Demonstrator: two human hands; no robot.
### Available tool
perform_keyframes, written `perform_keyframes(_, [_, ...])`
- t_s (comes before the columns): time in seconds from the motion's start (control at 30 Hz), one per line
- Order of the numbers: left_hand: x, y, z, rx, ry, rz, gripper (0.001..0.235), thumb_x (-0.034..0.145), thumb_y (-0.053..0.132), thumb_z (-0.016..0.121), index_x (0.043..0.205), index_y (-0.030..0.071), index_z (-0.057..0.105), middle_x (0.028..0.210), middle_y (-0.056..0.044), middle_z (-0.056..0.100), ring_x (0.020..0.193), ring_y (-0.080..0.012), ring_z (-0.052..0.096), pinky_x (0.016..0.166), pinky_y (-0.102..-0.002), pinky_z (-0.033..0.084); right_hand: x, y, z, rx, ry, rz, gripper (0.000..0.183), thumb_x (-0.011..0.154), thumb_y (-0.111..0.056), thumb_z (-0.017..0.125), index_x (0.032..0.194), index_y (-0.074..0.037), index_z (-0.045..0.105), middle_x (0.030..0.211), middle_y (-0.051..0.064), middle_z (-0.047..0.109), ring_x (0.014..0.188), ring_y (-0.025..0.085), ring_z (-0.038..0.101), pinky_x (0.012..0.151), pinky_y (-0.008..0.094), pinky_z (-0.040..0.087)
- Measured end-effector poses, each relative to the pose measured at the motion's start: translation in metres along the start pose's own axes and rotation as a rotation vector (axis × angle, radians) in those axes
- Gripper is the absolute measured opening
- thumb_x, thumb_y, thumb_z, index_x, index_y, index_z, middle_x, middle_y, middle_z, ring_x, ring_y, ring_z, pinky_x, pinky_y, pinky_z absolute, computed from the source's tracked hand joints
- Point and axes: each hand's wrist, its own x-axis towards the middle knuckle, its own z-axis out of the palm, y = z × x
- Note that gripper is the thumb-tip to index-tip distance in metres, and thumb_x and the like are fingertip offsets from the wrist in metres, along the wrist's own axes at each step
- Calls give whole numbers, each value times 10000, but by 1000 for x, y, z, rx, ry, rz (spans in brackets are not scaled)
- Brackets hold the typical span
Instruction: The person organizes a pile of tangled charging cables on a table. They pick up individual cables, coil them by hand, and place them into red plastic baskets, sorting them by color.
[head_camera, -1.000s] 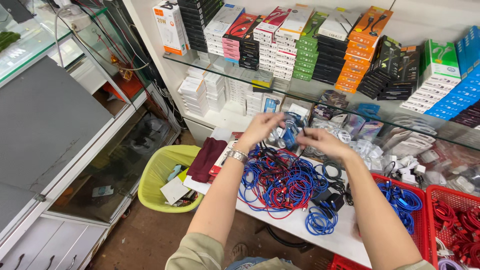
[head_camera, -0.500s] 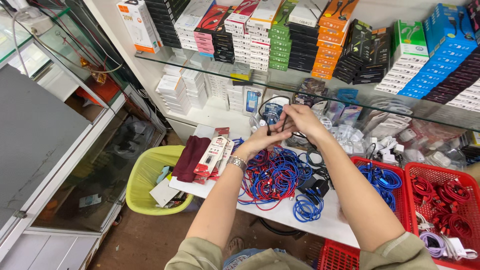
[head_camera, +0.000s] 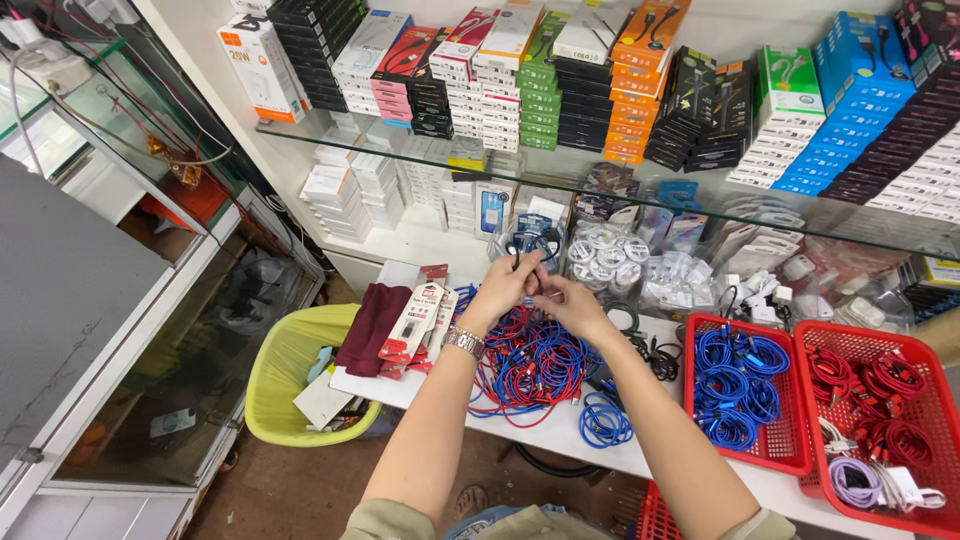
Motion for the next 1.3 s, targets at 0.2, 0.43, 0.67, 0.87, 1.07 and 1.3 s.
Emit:
perform_keyframes(0.2, [-9,-3,-35,3,237,-13,476,1049,445,529,765,78,633,603,52,515,480,-43,397,433,-224,300,20,22,-35,467,176,82,216,964,-191,663,1049,2,710,902,70,750,796,155,684,769,307,546])
perform_keyframes(0.43, [-5,-19,-94,-329,659,55,447,1049,410,525,757,76,580,589,32,485,452,-64,385,398,-248,272,-22,52,-135,508,-74,137,218,996,-202,685,1054,5,717,966,46,730,950,131,676,880,268,521])
perform_keyframes(0.67, [15,12,-91,-346,649,136,457,1061,417,523,770,71,589,586,40,446,450,-59,349,400,-242,250,-80,89,-164,-328,-438,559,294,906,-276,683,1085,-63,775,1059,116,833,1026,221,748,884,349,564])
perform_keyframes(0.87, [12,32,-21,19,29,3,453,1055,432,536,853,57,689,569,68,460,452,-47,332,421,-222,253,-98,60,-141,-358,-330,269,603,847,-328,772,1375,-94,598,1354,77,670,1210,217,651,1047,355,497])
perform_keyframes(1.07, [0,36,57,394,-354,144,457,1031,448,588,929,46,780,576,57,517,526,-24,465,490,-186,368,-42,1,-100,1034,-137,7,544,1071,-396,579,1368,58,617,1229,165,700,1036,282,636,938,420,488])
perform_keyframes(1.3, [-15,50,5,-62,-310,-57,296,996,306,648,1164,68,702,685,67,463,513,-19,302,452,-203,237,-47,22,-152,-101,194,321,247,1016,-193,673,1213,-54,728,1072,156,721,992,303,698,898,410,525])
